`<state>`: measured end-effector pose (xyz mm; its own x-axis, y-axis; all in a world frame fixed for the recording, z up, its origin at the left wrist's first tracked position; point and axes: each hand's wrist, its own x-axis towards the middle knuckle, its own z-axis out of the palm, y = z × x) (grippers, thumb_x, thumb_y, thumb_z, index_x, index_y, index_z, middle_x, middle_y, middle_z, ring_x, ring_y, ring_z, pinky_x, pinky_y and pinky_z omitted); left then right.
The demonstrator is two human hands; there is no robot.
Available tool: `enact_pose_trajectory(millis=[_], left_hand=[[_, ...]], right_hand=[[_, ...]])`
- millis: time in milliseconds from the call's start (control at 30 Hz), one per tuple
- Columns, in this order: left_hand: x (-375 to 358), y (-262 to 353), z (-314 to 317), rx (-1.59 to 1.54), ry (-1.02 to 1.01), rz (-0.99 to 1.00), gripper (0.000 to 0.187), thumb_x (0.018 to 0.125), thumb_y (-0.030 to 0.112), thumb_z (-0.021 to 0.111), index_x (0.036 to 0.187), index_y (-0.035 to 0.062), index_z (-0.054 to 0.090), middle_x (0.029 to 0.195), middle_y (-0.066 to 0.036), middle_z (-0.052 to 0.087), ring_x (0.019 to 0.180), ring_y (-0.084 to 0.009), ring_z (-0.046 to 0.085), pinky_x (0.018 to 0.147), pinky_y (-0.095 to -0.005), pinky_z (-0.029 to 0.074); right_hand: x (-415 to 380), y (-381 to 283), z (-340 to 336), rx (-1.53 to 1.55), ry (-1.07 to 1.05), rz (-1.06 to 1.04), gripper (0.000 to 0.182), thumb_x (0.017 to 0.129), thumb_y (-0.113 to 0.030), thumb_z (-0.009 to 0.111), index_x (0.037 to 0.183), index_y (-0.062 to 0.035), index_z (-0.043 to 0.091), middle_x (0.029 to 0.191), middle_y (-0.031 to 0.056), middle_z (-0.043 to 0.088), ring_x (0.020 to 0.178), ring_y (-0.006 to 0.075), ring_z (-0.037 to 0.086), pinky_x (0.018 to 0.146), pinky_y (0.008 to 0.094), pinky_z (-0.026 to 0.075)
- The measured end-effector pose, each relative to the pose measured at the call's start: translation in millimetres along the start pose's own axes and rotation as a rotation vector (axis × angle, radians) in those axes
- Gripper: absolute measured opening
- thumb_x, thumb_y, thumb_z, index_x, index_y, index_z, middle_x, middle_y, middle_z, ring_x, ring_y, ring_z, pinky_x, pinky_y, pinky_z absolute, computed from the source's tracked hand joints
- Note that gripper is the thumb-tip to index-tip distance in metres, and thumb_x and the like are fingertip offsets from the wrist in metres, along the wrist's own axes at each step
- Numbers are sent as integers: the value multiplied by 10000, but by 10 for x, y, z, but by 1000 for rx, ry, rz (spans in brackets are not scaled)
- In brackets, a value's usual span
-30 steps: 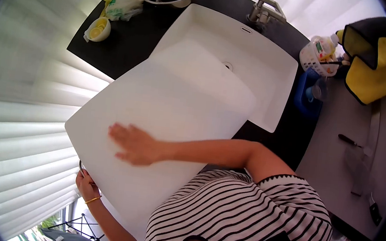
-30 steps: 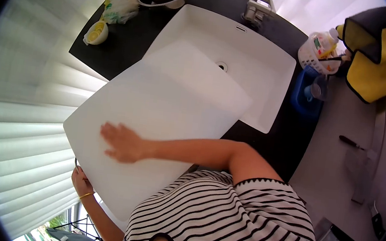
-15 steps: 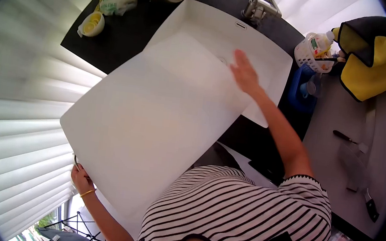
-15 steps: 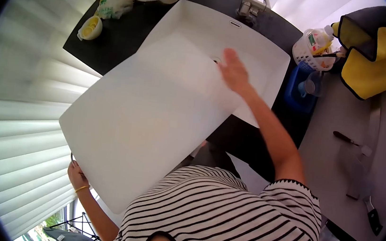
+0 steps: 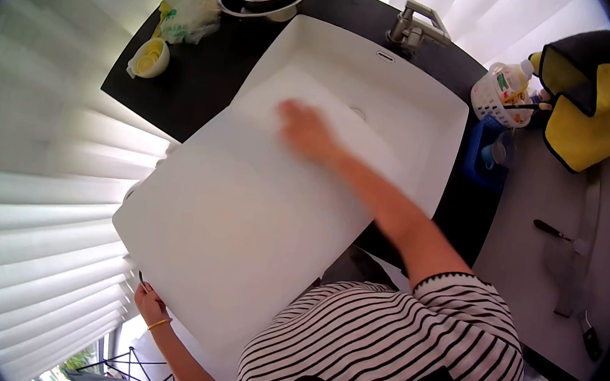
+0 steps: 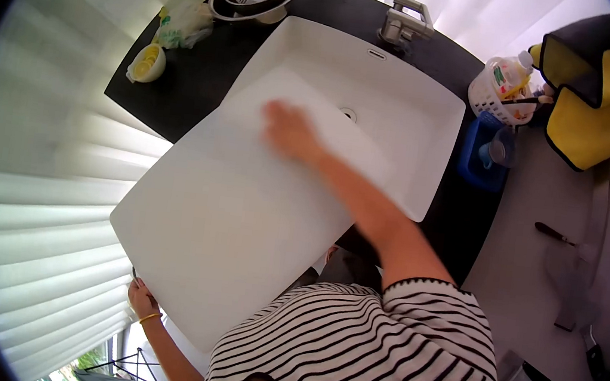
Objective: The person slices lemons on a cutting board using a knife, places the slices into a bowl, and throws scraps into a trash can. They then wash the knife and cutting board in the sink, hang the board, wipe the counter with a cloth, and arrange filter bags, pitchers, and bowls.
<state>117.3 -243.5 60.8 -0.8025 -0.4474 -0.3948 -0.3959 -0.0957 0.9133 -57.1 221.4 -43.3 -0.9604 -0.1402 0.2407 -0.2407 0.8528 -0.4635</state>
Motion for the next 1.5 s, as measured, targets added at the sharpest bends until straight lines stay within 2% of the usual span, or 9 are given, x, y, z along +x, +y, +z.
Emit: enact_pose_trajectory(millis=[67, 133, 200, 367, 733, 933, 1000, 1300, 1500], left_hand=[[37, 41, 14, -48, -36, 24, 197, 622, -121, 403, 669, 70, 418, 571, 9, 440, 414, -79, 396, 363, -182, 291], [13, 138, 92, 25, -34, 44, 213, 591, -109, 390, 660, 92, 372, 570, 13, 426, 395, -79, 348, 355, -188, 287], [34, 160, 140, 11, 7, 72, 213, 602, -101, 409, 669, 98, 381, 551, 21, 414, 378, -72, 330, 341, -197, 262], [85, 320, 261, -26, -140, 243, 209, 610, -106, 396, 673, 93, 379, 574, 23, 391, 425, -67, 302, 379, -194, 248], [-235, 2369, 758, 27, -425, 862, 157, 601, -74, 378, 671, 60, 337, 647, 12, 391, 571, -85, 375, 491, -191, 336], [-646, 4064, 1052, 493, -166, 1203, 85, 795, -34, 464, 825, 45, 456, 658, 26, 360, 570, -62, 356, 507, -172, 304], [-509, 4392, 1479, 128, -25, 1447, 130, 849, -5, 465, 753, 55, 402, 656, 14, 310, 582, -86, 330, 540, -193, 297], [-668, 4301, 3132, -22, -73, 1972, 94, 853, 57, 504, 783, 5, 469, 721, 1, 463, 675, -119, 419, 670, -209, 382], [-1107, 4369, 4096, -354, -570, 1886, 137, 744, -69, 448, 697, 41, 384, 676, 13, 340, 630, -95, 323, 602, -188, 328]], right_hand=[[-322, 1356, -294, -63, -136, 531, 401, 908, -292, 426, 1155, 10, 516, 1220, 210, 521, 1107, 377, 490, 903, 449, 418], [-711, 1590, -734, -175, -150, 497, 424, 917, -302, 450, 1180, 23, 523, 1127, 216, 577, 1073, 336, 529, 892, 408, 434], [-802, 1577, -684, -182, 64, 371, 444, 910, -308, 480, 1191, 34, 517, 1106, 214, 589, 1044, 307, 557, 872, 391, 446], [-592, 1018, -618, 499, -133, 851, 565, 794, -415, 654, 1043, 88, 588, 877, 152, 643, 784, 184, 621, 711, 309, 478], [-728, 706, -995, 901, 227, 832, 649, 751, -572, 647, 917, 54, 606, 854, 109, 601, 708, 177, 566, 619, 330, 463], [-491, 176, -1480, 1383, 465, 528, 679, 726, -550, 687, 1133, -32, 523, 1002, 61, 584, 895, 164, 566, 738, 366, 470], [-484, 134, -1375, 1466, 552, 368, 668, 713, -467, 747, 1159, -31, 507, 1055, 56, 587, 939, 162, 574, 747, 372, 486], [-1417, 513, -366, 1530, 403, 742, 630, 709, -326, 792, 1192, -22, 526, 1054, 61, 627, 951, 166, 601, 770, 308, 496], [-3086, 608, -1054, 1355, 322, 372, 884, 669, -179, 802, 1402, -57, 323, 1337, 131, 458, 1222, 204, 427, 1023, 333, 346]])
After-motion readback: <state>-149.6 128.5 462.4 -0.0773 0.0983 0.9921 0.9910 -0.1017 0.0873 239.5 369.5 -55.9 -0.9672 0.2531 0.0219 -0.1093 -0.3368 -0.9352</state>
